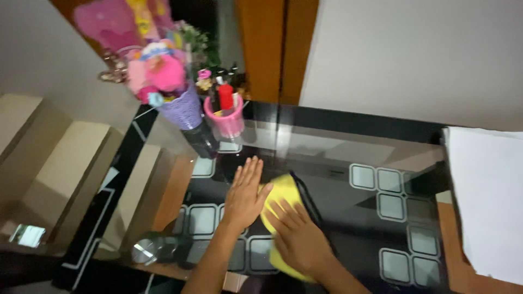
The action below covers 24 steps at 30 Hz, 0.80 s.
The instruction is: Wiping a glass table with a cloth and moving desk items.
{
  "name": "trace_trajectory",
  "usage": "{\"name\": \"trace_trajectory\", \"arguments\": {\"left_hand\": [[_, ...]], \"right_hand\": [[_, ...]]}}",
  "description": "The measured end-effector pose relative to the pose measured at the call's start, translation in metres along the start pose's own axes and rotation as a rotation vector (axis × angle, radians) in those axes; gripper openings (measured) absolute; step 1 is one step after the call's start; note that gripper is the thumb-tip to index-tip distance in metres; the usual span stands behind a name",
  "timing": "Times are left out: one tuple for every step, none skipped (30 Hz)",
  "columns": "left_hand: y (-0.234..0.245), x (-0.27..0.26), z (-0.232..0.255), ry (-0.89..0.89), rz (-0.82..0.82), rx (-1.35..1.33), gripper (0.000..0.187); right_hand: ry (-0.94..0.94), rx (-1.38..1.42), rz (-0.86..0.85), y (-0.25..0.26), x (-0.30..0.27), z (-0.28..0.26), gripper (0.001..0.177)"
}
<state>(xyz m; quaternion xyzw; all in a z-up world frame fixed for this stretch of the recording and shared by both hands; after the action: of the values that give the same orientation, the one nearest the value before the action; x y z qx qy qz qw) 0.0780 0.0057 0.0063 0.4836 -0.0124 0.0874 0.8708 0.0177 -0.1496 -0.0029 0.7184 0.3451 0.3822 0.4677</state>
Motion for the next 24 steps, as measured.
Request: {"name": "trace_trajectory", "arguments": {"left_hand": [[-0.004, 0.001, -0.008, -0.016, -0.017, -0.093, 0.068], [-0.007, 0.003, -0.017, -0.037, -0.034, -0.185, 0.066], [0.004, -0.001, -0.025, -0.033, -0.029, -0.182, 0.066], [0.014, -0.004, -0.034, -0.015, -0.040, -0.218, 0.065], [0.025, -0.008, -0.043, 0.003, -0.051, -0.255, 0.064], [0.031, -0.014, -0.068, 0.006, -0.047, -0.253, 0.064], [0.039, -0.020, -0.093, 0.023, 0.006, -0.165, 0.063], [0.047, -0.025, -0.119, 0.037, 0.059, -0.076, 0.062], [0.059, -0.032, -0.142, 0.039, 0.062, -0.075, 0.062], [0.072, -0.039, -0.165, 0.053, 0.101, -0.019, 0.062], [0.085, -0.047, -0.187, 0.067, 0.139, 0.037, 0.062], [0.107, -0.054, -0.193, 0.068, 0.137, 0.037, 0.062], [0.126, -0.059, -0.200, 0.096, 0.103, 0.103, 0.063], [0.146, -0.064, -0.208, 0.122, 0.071, 0.174, 0.064], [0.148, -0.066, -0.225, 0.121, 0.070, 0.177, 0.064], [0.151, -0.070, -0.239, 0.095, 0.107, 0.190, 0.064], [0.155, -0.073, -0.254, 0.069, 0.143, 0.203, 0.064], [0.160, -0.075, -0.258, 0.071, 0.143, 0.206, 0.064], [0.166, -0.077, -0.261, 0.062, 0.145, 0.187, 0.062], [0.169, -0.080, -0.263, 0.053, 0.145, 0.163, 0.061], [0.171, -0.081, -0.262, 0.055, 0.143, 0.161, 0.061], [0.172, -0.081, -0.260, 0.045, 0.135, 0.152, 0.061], [0.174, -0.081, -0.258, 0.034, 0.127, 0.143, 0.061], [0.175, -0.081, -0.256, 0.030, 0.123, 0.138, 0.061]], "right_hand": [[0.022, 0.014, 0.031, -0.002, -0.028, -0.002, 0.060], [0.041, 0.027, 0.066, -0.005, -0.054, -0.003, 0.059], [0.048, 0.030, 0.066, 0.019, -0.069, -0.001, 0.059], [-0.108, 0.124, 0.203, 0.050, -0.089, 0.016, 0.060], [-0.265, 0.220, 0.337, 0.079, -0.112, 0.031, 0.062], [-0.260, 0.222, 0.337, 0.072, -0.122, 0.062, 0.062], [-0.466, -0.016, 0.184, 0.060, -0.138, 0.104, 0.059], [-0.666, -0.260, 0.031, 0.052, -0.156, 0.145, 0.057], [-0.663, -0.260, 0.033, 0.047, -0.138, 0.155, 0.057], [-0.690, -0.363, 0.090, 0.050, -0.124, 0.164, 0.061], [-0.717, -0.465, 0.148, 0.052, -0.110, 0.172, 0.066], [-0.718, -0.464, 0.146, 0.040, -0.076, 0.165, 0.066], [-0.730, -0.405, 0.130, 0.024, -0.042, 0.161, 0.067], [-0.742, -0.343, 0.118, 0.008, -0.007, 0.157, 0.068], [-0.743, -0.339, 0.119, -0.032, 0.027, 0.145, 0.068], [-0.555, -0.470, 0.045, -0.074, 0.073, 0.122, 0.054], [-0.363, -0.596, -0.027, -0.118, 0.118, 0.098, 0.040], [-0.361, -0.593, -0.027, -0.102, 0.151, 0.036, 0.040], [-0.295, -0.353, 0.081, -0.080, 0.188, -0.030, 0.049], [-0.228, -0.115, 0.183, -0.050, 0.219, -0.098, 0.060], [-0.229, -0.115, 0.178, -0.054, 0.218, -0.124, 0.060], [-0.141, -0.058, -0.035, -0.074, 0.221, -0.155, 0.065], [-0.056, 0.001, -0.248, -0.094, 0.219, -0.186, 0.073], [-0.063, -0.001, -0.250, -0.094, 0.199, -0.188, 0.073]]}}
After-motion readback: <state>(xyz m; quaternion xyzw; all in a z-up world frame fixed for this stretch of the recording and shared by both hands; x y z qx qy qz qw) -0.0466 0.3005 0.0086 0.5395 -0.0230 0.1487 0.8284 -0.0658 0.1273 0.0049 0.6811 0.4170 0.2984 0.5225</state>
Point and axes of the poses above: each hand's wrist, its own x-axis towards the middle knuckle, its own y-axis out of the back of the hand, z = x × y, the point moved 8 cm from there along x, towards the middle knuckle, and after that the axes turned 13 degrees about y, right-handed, at the moved point
